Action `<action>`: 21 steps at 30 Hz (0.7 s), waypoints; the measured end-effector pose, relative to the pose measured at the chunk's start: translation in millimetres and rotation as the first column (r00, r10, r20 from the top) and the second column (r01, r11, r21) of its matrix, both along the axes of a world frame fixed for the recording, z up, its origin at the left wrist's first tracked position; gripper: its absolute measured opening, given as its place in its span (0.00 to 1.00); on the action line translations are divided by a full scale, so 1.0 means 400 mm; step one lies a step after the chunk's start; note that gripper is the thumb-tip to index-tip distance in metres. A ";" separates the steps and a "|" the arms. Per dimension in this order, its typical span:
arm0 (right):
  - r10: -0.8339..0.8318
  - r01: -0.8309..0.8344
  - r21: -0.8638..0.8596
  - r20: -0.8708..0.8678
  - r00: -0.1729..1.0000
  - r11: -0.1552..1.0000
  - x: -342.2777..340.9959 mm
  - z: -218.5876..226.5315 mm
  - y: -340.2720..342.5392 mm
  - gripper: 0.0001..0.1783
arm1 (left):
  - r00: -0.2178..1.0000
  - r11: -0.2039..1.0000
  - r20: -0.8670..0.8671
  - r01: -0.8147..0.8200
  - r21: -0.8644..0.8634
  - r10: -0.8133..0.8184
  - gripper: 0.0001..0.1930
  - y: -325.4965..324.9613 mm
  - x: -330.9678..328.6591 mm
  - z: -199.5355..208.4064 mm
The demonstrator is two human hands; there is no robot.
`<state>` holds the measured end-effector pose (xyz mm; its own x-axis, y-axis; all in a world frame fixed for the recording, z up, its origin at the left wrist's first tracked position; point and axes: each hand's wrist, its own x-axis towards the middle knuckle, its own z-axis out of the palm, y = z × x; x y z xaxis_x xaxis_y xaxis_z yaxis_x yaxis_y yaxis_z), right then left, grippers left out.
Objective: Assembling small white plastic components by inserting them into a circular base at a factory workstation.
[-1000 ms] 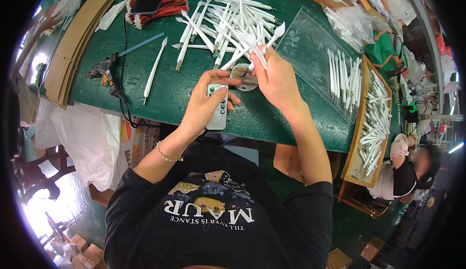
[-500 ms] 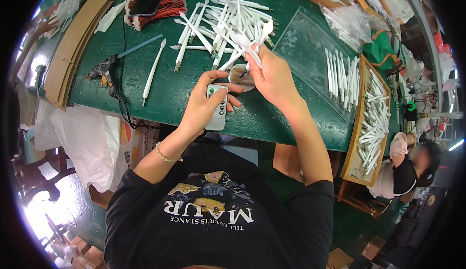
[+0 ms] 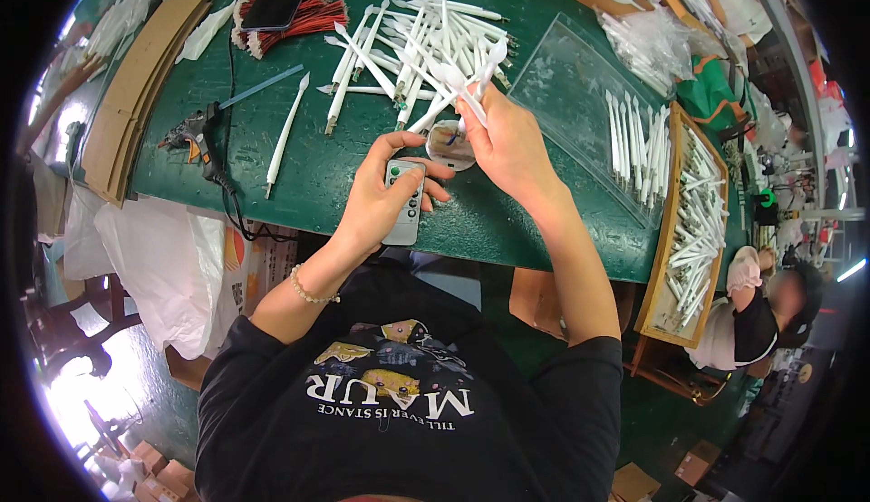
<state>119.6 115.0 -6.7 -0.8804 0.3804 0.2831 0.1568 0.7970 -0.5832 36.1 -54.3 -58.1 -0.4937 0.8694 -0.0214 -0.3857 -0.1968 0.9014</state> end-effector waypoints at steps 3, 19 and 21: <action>0.006 -0.005 0.012 -0.014 1.000 1.000 -0.002 -0.005 0.001 0.13 | 1.000 1.000 0.000 -0.007 -0.008 0.007 0.16 -0.002 -0.002 0.001; -0.223 0.214 -0.334 0.011 0.975 0.918 -0.082 0.043 0.090 0.22 | 1.000 1.000 0.019 0.022 0.019 -0.022 0.16 -0.009 -0.007 0.008; -0.264 0.180 -0.421 -0.151 0.953 0.889 -0.031 0.049 0.049 0.23 | 1.000 1.000 0.021 0.018 0.012 -0.018 0.16 -0.012 -0.007 0.006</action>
